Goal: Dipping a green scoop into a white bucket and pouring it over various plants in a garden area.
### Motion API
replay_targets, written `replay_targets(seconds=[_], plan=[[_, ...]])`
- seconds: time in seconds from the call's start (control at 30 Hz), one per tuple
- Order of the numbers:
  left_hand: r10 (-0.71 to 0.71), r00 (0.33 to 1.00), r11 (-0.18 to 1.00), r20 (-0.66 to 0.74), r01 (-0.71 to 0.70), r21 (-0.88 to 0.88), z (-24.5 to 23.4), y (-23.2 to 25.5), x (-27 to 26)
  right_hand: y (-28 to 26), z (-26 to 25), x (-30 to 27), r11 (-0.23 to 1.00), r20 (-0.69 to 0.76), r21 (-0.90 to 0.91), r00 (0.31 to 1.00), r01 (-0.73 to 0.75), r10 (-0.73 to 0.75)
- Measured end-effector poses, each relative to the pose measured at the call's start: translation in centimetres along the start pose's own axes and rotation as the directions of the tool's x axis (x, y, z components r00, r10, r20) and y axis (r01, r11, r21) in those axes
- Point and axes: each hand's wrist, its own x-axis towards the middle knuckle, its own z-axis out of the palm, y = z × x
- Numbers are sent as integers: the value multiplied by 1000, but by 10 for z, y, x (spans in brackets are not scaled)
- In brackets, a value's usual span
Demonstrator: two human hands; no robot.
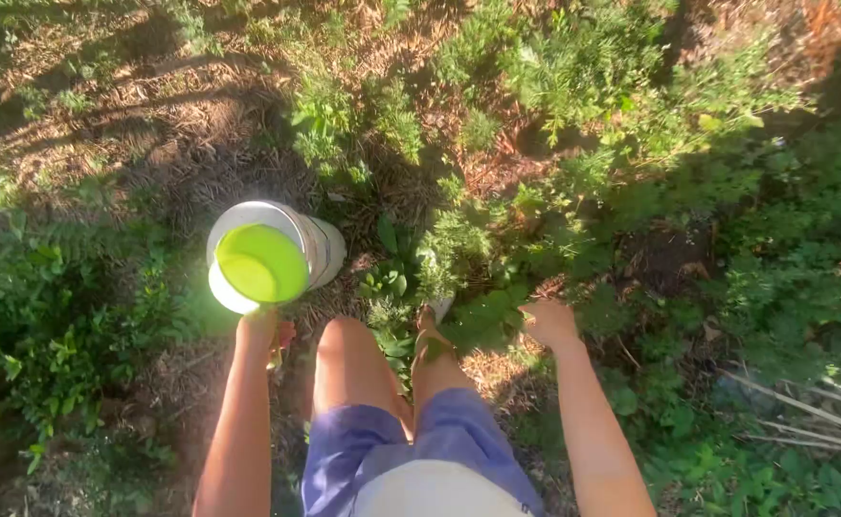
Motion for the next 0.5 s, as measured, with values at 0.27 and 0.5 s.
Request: replay_targets(seconds=[0.27, 0.5], plan=[[-81, 993, 879, -80, 109, 465, -33, -1, 201, -119, 140, 94, 257, -177, 953, 983, 160, 45], [26, 999, 626, -47, 20, 780, -16, -37, 380, -159, 299, 155, 461, -260, 878, 936, 127, 238]])
